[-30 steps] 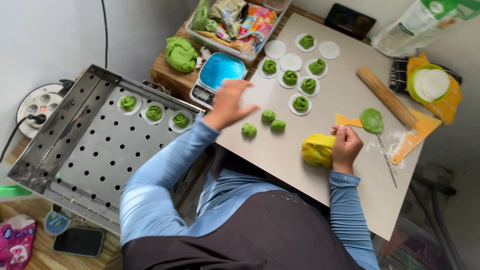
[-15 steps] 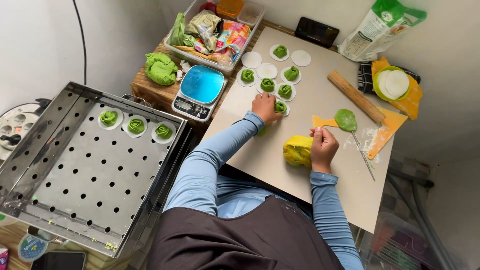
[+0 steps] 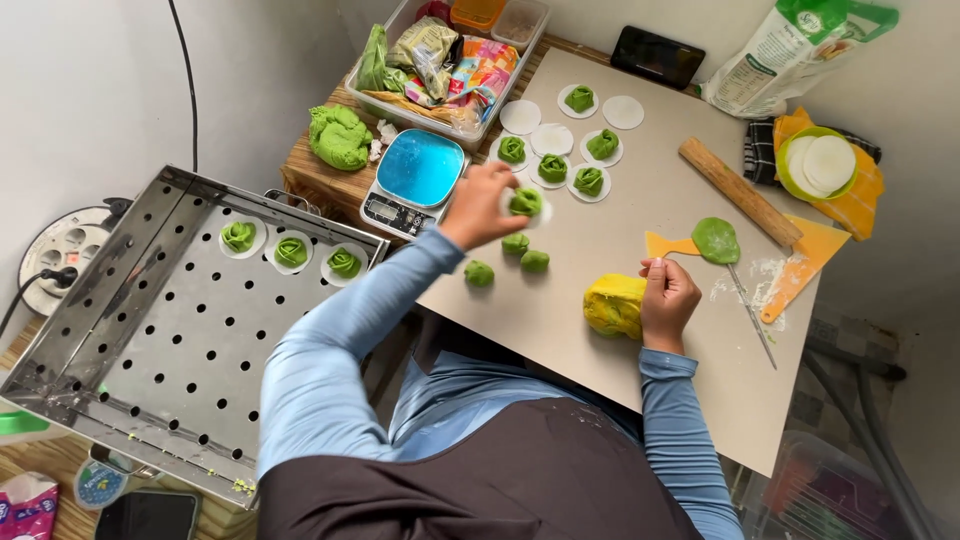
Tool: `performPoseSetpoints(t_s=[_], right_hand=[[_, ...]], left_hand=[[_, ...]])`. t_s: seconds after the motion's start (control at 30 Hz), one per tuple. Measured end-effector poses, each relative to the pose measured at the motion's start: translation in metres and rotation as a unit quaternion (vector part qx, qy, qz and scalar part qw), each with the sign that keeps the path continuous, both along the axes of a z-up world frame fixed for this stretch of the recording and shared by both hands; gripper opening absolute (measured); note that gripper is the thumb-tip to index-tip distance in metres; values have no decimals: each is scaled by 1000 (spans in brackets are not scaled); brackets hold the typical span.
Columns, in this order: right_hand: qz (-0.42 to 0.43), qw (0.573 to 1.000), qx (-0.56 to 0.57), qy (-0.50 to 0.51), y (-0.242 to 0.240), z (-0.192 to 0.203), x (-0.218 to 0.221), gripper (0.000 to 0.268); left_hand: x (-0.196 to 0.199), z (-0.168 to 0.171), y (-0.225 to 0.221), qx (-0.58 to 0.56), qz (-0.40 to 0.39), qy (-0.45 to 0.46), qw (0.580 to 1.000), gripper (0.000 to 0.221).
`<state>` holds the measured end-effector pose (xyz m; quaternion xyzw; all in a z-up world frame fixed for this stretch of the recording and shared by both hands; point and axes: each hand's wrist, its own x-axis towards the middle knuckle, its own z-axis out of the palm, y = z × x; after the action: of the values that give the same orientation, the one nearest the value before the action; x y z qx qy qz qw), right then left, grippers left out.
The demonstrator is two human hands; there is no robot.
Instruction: Shaping small pieces of colored dough and placing them into a steamer tray for cooking.
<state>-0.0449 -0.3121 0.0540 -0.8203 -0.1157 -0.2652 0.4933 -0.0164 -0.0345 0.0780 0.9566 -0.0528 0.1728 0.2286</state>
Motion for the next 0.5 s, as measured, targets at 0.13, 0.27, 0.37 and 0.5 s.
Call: performPoseSetpoints(t_s=[0.13, 0.27, 0.37, 0.5], right_hand=[[14, 1000, -2, 3, -1, -1, 1, 25], [35, 999, 30, 26, -3, -10, 7, 24], [44, 998, 20, 45, -5, -16, 8, 23], [52, 998, 19, 37, -5, -19, 9, 23]], left_hand=[[-45, 44, 90, -79, 0, -96, 992, 42], [-97, 52, 195, -37, 92, -222, 970, 44], [-143, 55, 240, -4, 229, -261, 938, 34], [-183, 20, 299, 18, 420, -276, 864, 32]])
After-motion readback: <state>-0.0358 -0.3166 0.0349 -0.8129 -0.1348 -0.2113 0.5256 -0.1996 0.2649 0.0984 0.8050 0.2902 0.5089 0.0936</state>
